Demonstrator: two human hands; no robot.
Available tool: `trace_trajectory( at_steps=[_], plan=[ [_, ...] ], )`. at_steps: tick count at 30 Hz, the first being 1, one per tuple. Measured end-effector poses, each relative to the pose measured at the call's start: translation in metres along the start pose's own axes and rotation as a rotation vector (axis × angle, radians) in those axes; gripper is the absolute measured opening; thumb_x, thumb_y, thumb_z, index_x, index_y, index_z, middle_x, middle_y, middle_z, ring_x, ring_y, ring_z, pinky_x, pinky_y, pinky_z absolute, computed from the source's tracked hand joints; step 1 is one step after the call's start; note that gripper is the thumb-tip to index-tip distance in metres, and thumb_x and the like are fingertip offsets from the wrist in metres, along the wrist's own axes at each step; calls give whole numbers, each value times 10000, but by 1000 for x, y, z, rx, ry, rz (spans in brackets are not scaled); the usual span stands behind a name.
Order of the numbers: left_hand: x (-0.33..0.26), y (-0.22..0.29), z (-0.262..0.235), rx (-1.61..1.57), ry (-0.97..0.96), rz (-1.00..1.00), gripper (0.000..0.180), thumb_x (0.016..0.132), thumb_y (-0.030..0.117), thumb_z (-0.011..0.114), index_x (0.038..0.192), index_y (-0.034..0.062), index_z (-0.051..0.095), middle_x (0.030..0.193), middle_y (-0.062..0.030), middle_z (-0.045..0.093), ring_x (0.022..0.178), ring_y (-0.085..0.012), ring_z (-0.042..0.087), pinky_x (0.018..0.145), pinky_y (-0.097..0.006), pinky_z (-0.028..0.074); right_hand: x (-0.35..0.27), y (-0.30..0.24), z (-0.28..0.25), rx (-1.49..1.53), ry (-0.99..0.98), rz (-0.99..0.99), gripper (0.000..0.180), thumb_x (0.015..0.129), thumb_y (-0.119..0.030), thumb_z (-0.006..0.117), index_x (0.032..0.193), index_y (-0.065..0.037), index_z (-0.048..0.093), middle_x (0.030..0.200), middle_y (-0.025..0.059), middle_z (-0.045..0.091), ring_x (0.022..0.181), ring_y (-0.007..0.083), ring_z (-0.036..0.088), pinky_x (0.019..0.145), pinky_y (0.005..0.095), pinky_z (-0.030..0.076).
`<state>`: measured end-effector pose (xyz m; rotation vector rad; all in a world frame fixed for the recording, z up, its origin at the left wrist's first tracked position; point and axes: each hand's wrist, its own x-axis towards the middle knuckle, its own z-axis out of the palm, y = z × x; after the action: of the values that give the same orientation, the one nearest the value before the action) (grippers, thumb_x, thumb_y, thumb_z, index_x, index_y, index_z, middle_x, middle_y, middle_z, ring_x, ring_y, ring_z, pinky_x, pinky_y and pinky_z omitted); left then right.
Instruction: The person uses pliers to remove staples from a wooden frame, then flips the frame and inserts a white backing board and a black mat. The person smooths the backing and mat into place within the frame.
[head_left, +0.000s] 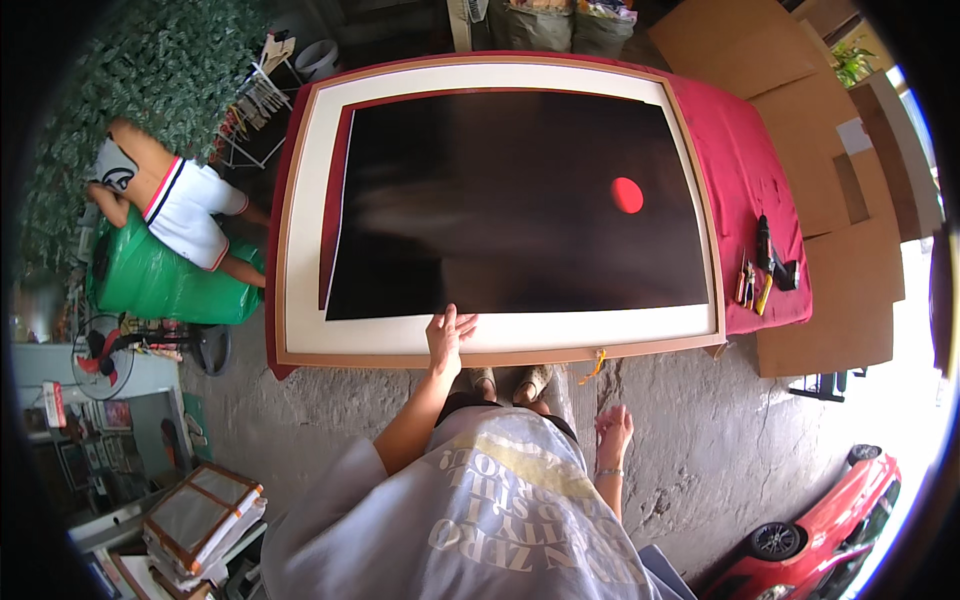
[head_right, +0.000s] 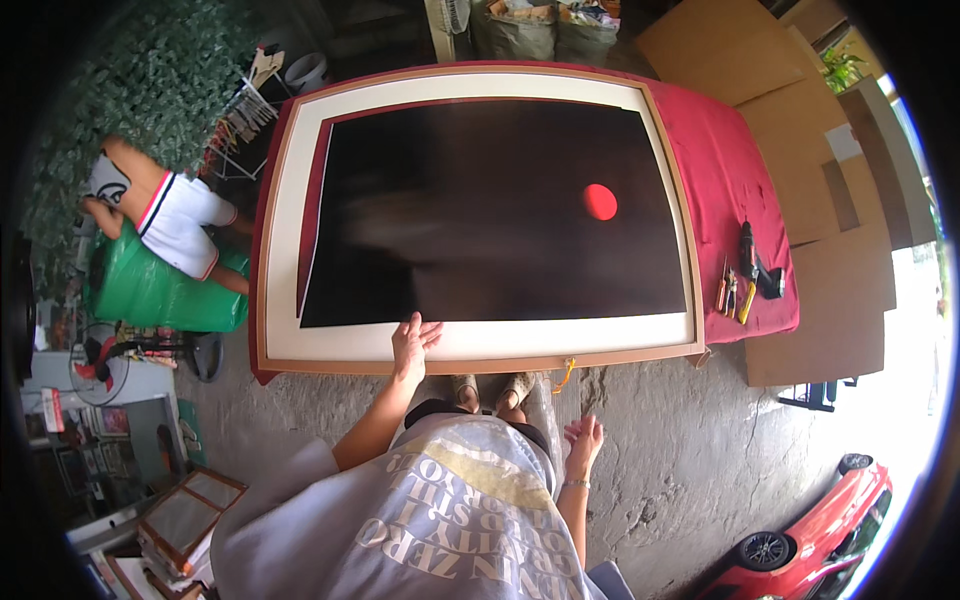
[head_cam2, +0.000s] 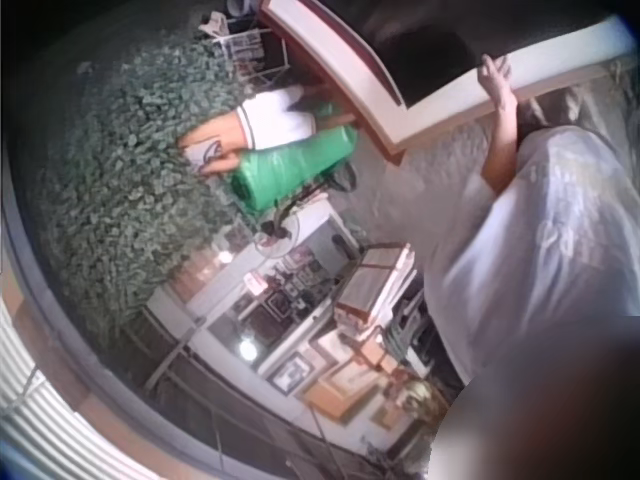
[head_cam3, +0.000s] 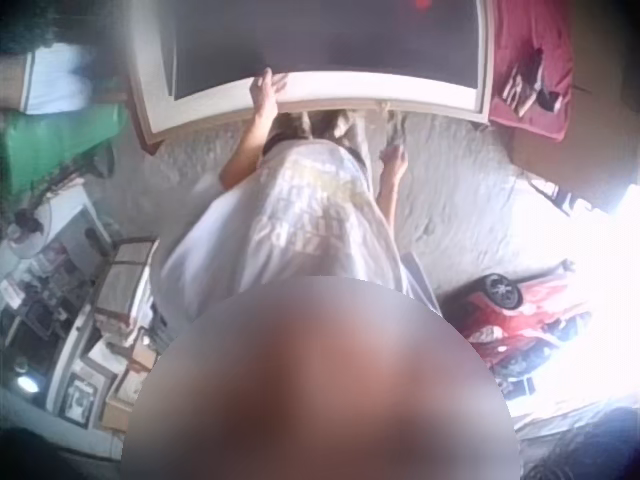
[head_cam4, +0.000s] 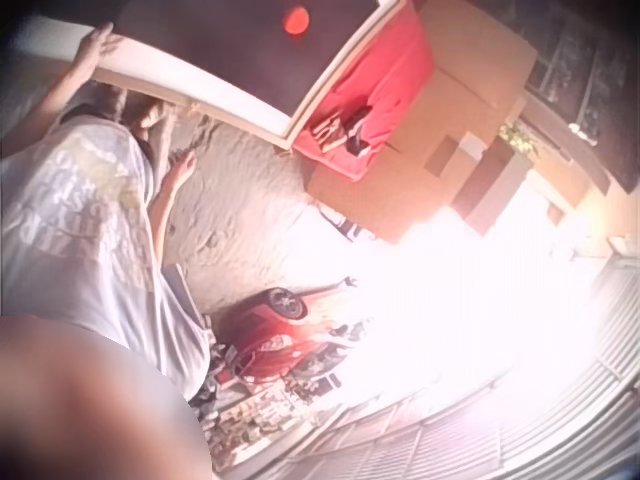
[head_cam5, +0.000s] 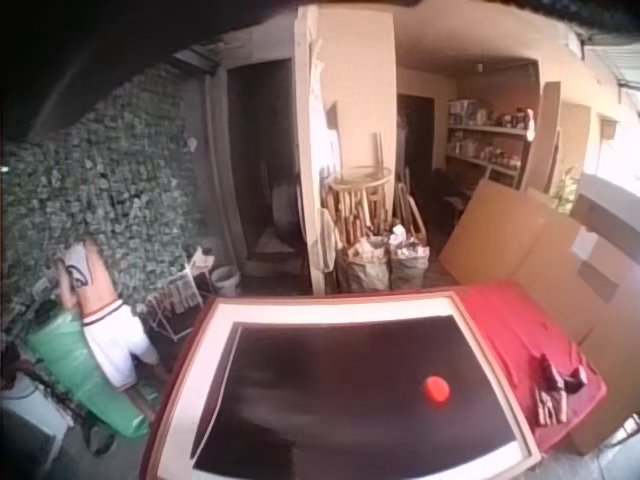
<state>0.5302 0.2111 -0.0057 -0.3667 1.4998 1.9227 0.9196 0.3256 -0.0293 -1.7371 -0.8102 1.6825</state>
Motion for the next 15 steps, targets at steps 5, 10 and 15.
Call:
trace_trajectory(
  at_steps=[5, 10, 15],
  plan=[
    [-14, 21, 27, 81, 54, 202, 340, 1034, 321, 638, 832, 124, 449, 832, -32, 613, 876, -302, 770, 670, -357, 608, 41, -80, 49, 66, -163, -201, 352, 1043, -404, 590, 1138, -65, 581, 920, 69, 696, 787, 161, 703, 648, 275, 553],
    [-11, 7, 22, 43, 63, 235, 233, 1040, 289, 625, 1108, 68, 601, 915, -81, 642, 920, -313, 754, 752, -380, 618, 77, -141, 79, -58, -320, -216, 342, 1054, -361, 577, 1179, -43, 608, 995, 89, 722, 822, 163, 713, 698, 293, 549],
    [11, -21, 1, -48, 213, -31, 334, 1047, 238, 594, 1293, 24, 519, 1163, -199, 697, 1048, -320, 725, 828, -383, 626, 95, -154, 76, -248, -443, -231, 311, 1056, -338, 572, 1120, -43, 649, 967, 71, 734, 803, 144, 707, 716, 284, 525]
  ],
)
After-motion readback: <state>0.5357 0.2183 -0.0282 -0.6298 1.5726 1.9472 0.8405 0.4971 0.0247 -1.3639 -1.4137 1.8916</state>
